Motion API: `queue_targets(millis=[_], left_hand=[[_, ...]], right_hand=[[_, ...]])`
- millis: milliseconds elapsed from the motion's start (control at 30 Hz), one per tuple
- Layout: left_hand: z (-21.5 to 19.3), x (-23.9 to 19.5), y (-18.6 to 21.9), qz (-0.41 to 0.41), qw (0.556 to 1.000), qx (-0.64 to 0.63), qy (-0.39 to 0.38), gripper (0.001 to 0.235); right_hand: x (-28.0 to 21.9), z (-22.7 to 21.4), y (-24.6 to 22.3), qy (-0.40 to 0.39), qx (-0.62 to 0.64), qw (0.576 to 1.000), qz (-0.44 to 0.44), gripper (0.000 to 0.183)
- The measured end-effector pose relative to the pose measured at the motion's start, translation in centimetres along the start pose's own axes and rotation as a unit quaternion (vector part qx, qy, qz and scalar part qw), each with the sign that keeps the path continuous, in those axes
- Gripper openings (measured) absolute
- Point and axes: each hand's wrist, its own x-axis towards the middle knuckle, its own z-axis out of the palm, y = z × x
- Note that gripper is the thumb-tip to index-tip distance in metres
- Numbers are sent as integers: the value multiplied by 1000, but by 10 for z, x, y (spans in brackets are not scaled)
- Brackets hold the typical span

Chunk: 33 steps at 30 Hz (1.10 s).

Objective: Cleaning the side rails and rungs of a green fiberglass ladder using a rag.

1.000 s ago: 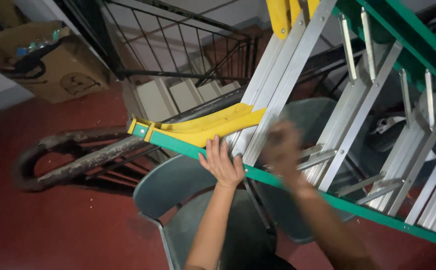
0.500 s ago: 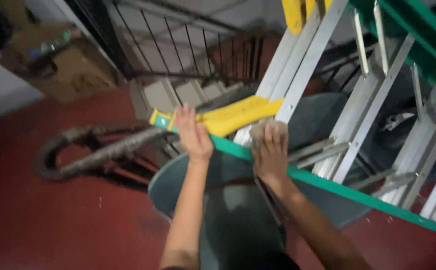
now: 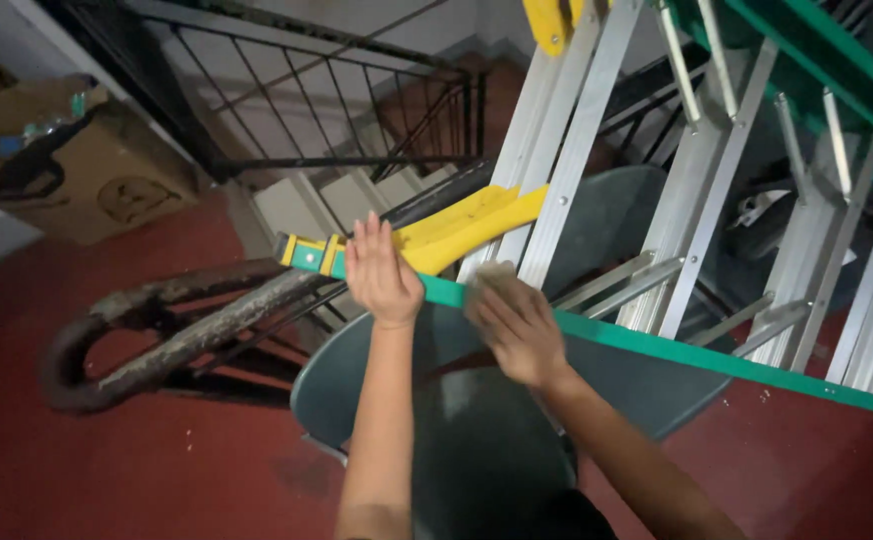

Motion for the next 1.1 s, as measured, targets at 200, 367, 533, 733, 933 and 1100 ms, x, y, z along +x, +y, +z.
queue_targets(millis=[200,367,533,733,933,1100], left_hand=[[1,-3,-1,7,1000,5,-8,39],[4,-5,-10,7,1000,6,-13,38],[5,-5,-12,20,1000,13,-19,38],[11,-12,-16,27,999,17,-33,38],[21,-31,52,-73,950,124,-276,48],[54,-80,114,-56,984,-67,-157,49]], right_hand=[[16,2,-28,29,-1,999,35,65],[69,3,-54,1,27,999,18,66],[11,0,-26,-57,28,997,50,61],[-56,-16,-2,-138,-118,961,208,68],[12,10,14,-38,-5,990,138,66],[57,-6,59,10,80,993,90,57]])
